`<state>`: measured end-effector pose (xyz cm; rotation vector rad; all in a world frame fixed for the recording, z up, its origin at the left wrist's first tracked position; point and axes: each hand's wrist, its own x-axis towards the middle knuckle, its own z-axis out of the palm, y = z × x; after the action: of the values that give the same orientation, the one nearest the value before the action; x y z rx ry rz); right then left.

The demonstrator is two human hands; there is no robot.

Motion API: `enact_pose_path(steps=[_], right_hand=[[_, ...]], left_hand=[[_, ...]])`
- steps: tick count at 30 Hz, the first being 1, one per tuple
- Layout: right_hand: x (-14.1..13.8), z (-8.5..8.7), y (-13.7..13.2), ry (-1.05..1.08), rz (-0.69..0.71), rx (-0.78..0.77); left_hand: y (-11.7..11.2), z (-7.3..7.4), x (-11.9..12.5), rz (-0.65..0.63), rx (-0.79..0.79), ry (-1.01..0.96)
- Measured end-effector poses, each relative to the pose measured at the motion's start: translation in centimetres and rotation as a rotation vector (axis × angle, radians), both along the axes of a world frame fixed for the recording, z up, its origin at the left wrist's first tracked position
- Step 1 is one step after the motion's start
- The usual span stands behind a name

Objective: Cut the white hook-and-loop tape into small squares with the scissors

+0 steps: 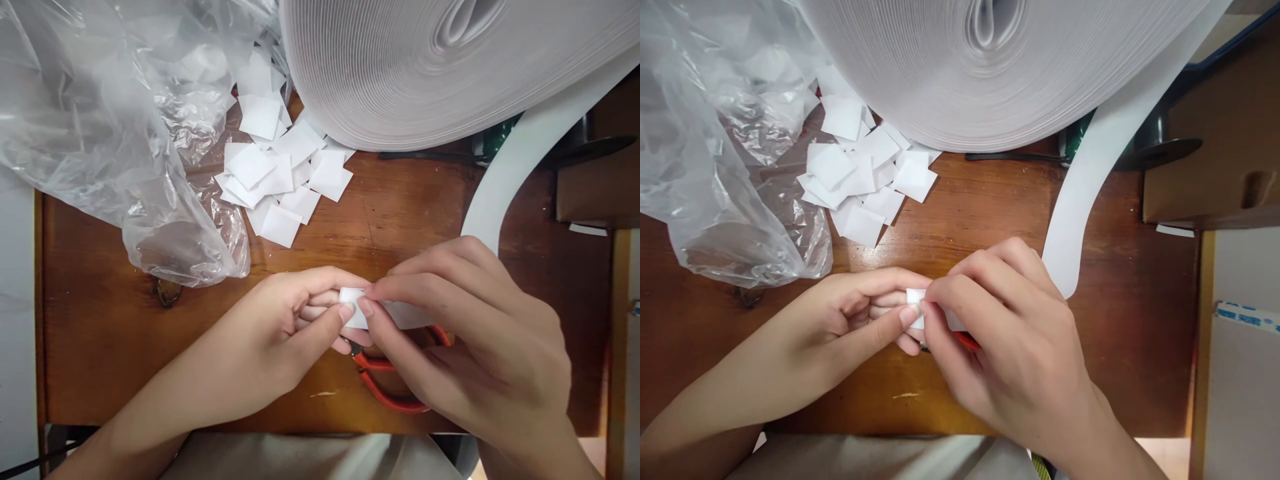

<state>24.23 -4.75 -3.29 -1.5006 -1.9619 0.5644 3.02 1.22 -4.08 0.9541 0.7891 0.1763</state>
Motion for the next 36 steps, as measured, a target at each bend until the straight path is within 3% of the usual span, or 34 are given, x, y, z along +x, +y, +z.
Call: enact_pose_path(steps=[9, 12, 15, 19, 23, 27, 32, 36], right_hand=[[0.1, -0.2, 0.4, -0.003, -0.019, 0.019], [0.2, -0.1, 0.3, 0.025, -0.069, -0.071], [0.3, 0.3, 0.3, 0.049, -0.031, -0.185], [0.6, 0.7, 0.4, 0.179, 0.009, -0.284], [1.0, 1.1, 0.4, 0.252, 0.01, -0.282], [1.1, 1.1, 0.2, 0.237, 0.037, -0.272], [1.1, 1.0, 0.1, 0.144, -0.016, -0.229], [1.6, 1.2, 0.2, 0.13, -0.012, -0.302]], left_hand=[[-0.3, -0.2, 0.0, 0.001, 0.054, 0.052], [-0.6, -0.2, -0.1, 0.034, 0.044, 0.086], [-0.9, -0.1, -0.2, 0.044, 0.032, 0.07], [-0.4, 0.4, -0.2, 0.054, -0.052, 0.061], [0.5, 0.9, -0.1, 0.019, -0.146, -0.028], [0.5, 0.8, 0.0, 0.005, -0.212, 0.008], [0.4, 0.5, 0.3, -0.028, -0.062, 0.078], [0.4, 0.4, 0.3, -0.067, 0.034, 0.122]])
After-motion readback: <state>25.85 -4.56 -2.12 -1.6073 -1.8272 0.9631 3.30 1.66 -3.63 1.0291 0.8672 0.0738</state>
